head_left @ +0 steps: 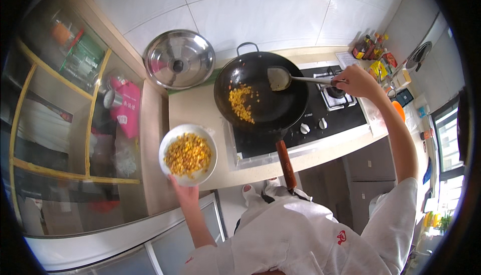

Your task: The person scoops cooked corn kernels from a wok into a white bowl using a metal spatula. After transferring the corn, the person rinses the wok and spatula under running water at the sink. Finally, the person carries the bowl of corn to a dining table and places it down.

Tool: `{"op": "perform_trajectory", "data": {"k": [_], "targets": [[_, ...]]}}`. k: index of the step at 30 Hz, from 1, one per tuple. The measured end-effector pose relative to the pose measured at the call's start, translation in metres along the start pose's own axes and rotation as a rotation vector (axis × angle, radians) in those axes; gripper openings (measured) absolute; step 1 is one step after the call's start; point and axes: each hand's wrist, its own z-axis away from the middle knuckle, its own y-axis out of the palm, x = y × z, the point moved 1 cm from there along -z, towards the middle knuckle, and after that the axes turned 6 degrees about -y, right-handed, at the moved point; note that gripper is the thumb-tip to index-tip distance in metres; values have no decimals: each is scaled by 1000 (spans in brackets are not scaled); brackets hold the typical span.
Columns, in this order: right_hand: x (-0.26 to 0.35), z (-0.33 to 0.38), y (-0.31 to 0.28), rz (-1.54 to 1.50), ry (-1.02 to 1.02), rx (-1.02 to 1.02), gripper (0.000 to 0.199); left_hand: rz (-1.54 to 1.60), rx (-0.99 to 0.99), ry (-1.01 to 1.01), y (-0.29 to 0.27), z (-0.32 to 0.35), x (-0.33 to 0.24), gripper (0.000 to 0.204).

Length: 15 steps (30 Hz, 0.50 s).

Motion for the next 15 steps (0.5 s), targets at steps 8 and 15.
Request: {"op": "perform_trajectory", "data": {"k": [8, 15], "targets": [[-22, -85, -1, 347, -326, -62, 20, 8, -173, 212, 22, 58, 46, 66], [-27, -166, -22, 316, -584, 99, 14, 78, -168, 406, 30, 103, 137, 64]]}}
